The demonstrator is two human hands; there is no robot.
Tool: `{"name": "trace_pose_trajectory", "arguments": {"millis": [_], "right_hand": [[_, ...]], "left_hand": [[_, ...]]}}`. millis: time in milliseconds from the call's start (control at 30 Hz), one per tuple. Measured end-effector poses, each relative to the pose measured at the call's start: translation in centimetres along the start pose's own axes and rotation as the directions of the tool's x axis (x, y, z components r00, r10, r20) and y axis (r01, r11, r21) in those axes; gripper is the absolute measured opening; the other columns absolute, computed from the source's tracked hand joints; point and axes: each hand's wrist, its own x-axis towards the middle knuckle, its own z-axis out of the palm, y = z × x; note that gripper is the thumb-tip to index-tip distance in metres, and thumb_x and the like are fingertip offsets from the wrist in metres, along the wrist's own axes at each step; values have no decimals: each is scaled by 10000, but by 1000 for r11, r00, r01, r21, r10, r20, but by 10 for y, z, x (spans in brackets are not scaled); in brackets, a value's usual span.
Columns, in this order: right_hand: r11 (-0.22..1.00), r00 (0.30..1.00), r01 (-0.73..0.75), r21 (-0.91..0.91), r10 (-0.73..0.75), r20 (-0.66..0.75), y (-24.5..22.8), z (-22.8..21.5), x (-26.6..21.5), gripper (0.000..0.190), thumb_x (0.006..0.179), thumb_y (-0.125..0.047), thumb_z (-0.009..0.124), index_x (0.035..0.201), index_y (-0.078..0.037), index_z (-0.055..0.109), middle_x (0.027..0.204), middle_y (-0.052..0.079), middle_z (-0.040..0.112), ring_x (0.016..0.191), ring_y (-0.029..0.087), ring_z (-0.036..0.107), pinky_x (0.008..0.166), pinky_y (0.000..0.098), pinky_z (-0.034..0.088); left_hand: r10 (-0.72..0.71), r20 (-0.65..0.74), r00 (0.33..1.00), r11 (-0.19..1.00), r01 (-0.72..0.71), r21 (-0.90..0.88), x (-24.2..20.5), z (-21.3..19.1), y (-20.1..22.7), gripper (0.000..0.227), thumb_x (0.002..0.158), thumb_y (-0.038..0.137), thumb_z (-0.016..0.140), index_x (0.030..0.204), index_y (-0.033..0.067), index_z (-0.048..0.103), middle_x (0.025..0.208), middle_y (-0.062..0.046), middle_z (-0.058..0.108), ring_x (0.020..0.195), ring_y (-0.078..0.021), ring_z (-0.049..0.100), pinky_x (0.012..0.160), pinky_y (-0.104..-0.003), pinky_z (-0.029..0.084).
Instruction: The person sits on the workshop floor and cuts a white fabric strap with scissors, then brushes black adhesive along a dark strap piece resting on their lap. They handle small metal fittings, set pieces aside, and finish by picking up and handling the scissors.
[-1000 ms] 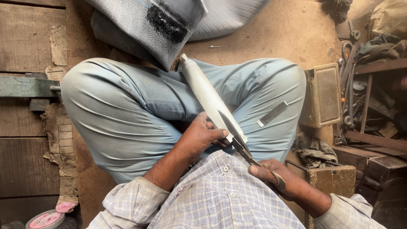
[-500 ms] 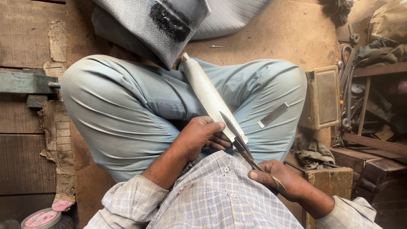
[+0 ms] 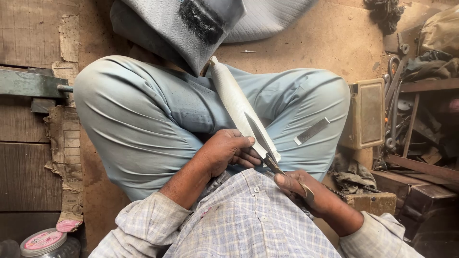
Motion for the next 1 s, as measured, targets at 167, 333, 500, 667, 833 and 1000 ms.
{"name": "trace_pose_trajectory", "arguments": {"millis": [167, 333, 500, 667, 833, 1000], "right_hand": [[994, 993, -106, -5, 106, -59, -34, 22, -13, 571, 818, -531, 701, 819, 40, 726, 620, 119, 645, 517, 166, 586, 448, 293, 440], [988, 987, -144, -47, 141, -76, -34, 22, -14, 612, 801, -476, 740, 955, 115, 778, 701, 176, 737, 607, 188, 697, 516, 305, 547], [994, 994, -105, 8, 105, 8, -28, 12, -12, 556, 823, -467, 744, 894, 84, 762, 685, 118, 715, 553, 144, 616, 487, 278, 479], [998, 998, -23, -64, 26, 53, -16, -3, 3, 551, 873, -546, 683, 721, -18, 643, 563, 20, 534, 463, 103, 447, 410, 268, 329], [996, 992, 51, -72, -42, 120, -32, 5, 13, 606, 908, -639, 568, 644, -93, 562, 516, -27, 416, 432, 90, 347, 394, 268, 256], [997, 995, 32, 73, -39, 89, -21, 8, 16, 632, 914, -624, 626, 738, -17, 639, 582, 8, 474, 511, 106, 414, 445, 261, 310]], "left_hand": [[1, 14, 1000, 1000, -1, -14, 2, -2, -2, 362, 971, 182, 599, 1100, -156, 617, 904, -270, 734, 764, -295, 764, 662, -356, 642], [8, 34, 999, 999, -7, -44, 2, -3, -3, 359, 967, 179, 604, 1091, -158, 612, 911, -270, 733, 768, -299, 765, 666, -359, 642], [22, 11, 1000, 999, -22, -33, 6, -6, -8, 366, 967, 225, 593, 1064, -123, 649, 866, -234, 732, 714, -275, 742, 642, -356, 636], [15, 7, 1000, 1000, -15, 14, 2, -7, -3, 344, 969, 241, 610, 1058, -89, 651, 867, -192, 733, 714, -243, 742, 651, -345, 630], [21, 9, 1000, 999, -21, 40, -1, -6, 2, 345, 974, 248, 613, 1055, -83, 661, 865, -181, 737, 708, -220, 739, 646, -329, 624], [15, 2, 1000, 999, -15, 29, -1, -7, 1, 323, 970, 237, 617, 1065, -70, 657, 857, -173, 736, 700, -212, 738, 637, -318, 619]]}}
